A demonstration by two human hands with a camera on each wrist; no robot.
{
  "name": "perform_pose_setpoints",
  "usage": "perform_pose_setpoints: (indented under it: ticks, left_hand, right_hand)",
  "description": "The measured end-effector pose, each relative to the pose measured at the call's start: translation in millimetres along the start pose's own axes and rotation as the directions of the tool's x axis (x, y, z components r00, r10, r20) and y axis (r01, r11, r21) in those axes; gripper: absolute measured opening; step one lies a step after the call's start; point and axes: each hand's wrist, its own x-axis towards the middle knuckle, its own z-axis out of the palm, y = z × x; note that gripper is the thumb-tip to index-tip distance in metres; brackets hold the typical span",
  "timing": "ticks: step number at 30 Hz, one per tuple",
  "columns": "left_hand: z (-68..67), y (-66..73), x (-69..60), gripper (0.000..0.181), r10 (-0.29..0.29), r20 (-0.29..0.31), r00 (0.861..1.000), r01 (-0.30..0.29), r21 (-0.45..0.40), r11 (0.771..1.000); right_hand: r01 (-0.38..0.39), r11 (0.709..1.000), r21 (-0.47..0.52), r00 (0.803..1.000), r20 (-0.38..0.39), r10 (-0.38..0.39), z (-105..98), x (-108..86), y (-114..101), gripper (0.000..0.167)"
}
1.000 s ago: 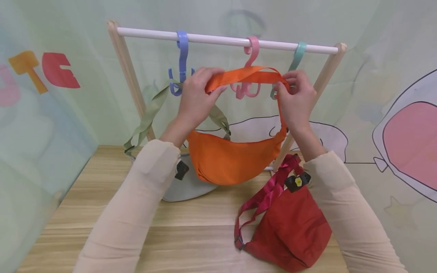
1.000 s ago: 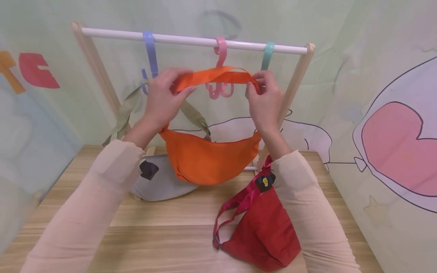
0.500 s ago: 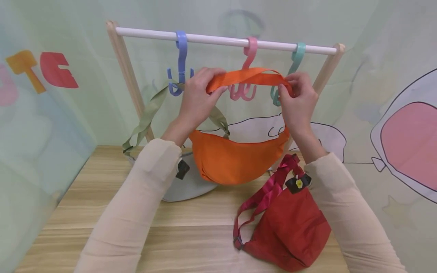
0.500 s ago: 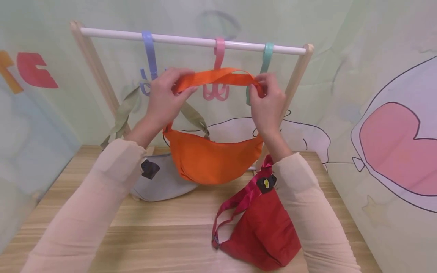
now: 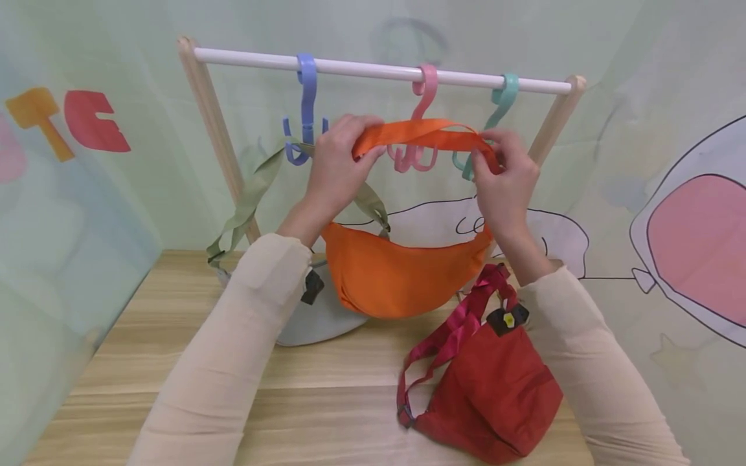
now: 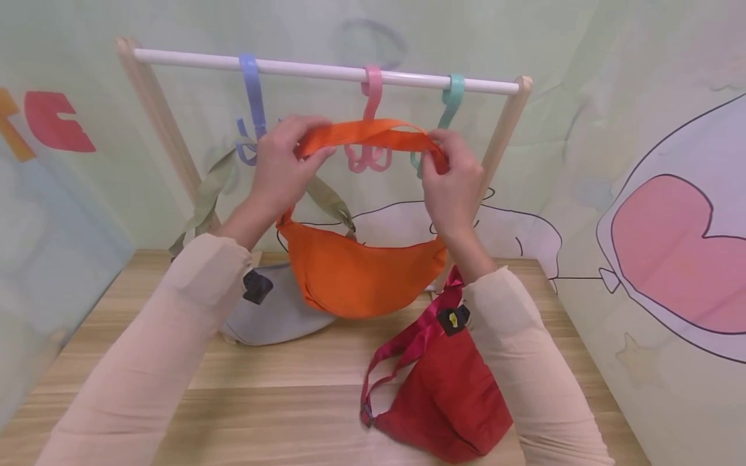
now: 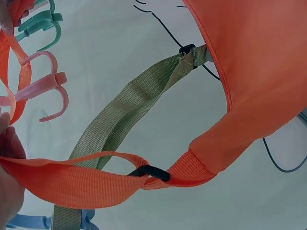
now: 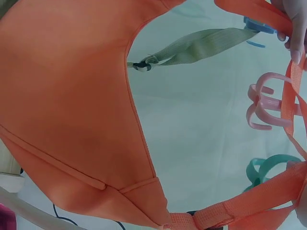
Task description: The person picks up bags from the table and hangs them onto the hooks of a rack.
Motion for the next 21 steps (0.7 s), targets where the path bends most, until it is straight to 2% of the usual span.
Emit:
perform_pose_setpoints:
  ticks: [7,14,21]
  left_hand:
    - [2.3,-2.0,-0.5,0.032,0.019,0.008,1.0,-0.019,0.0,1.0]
    - [3.4,-3.0,-0.6,0.033,0.008,0.027,1.0,-0.008,0.001,1.0]
    - [3.8,-5.0,-1.5,0.034,-0.012,0.037,0.999,0.012,0.004,1.0]
  right_hand:
    - [0.073,0.997,0.016,0.997,0.019,-0.073,1.4,-5.4,2.9,0.03]
    - [0.155,0.988,0.018,0.988,0.007,-0.155,5.4,-7.3,5.2,0.027]
    - [0.161,0.987,-0.011,0.987,0.0,-0.161,7.8,-8.0,4.4,0.025]
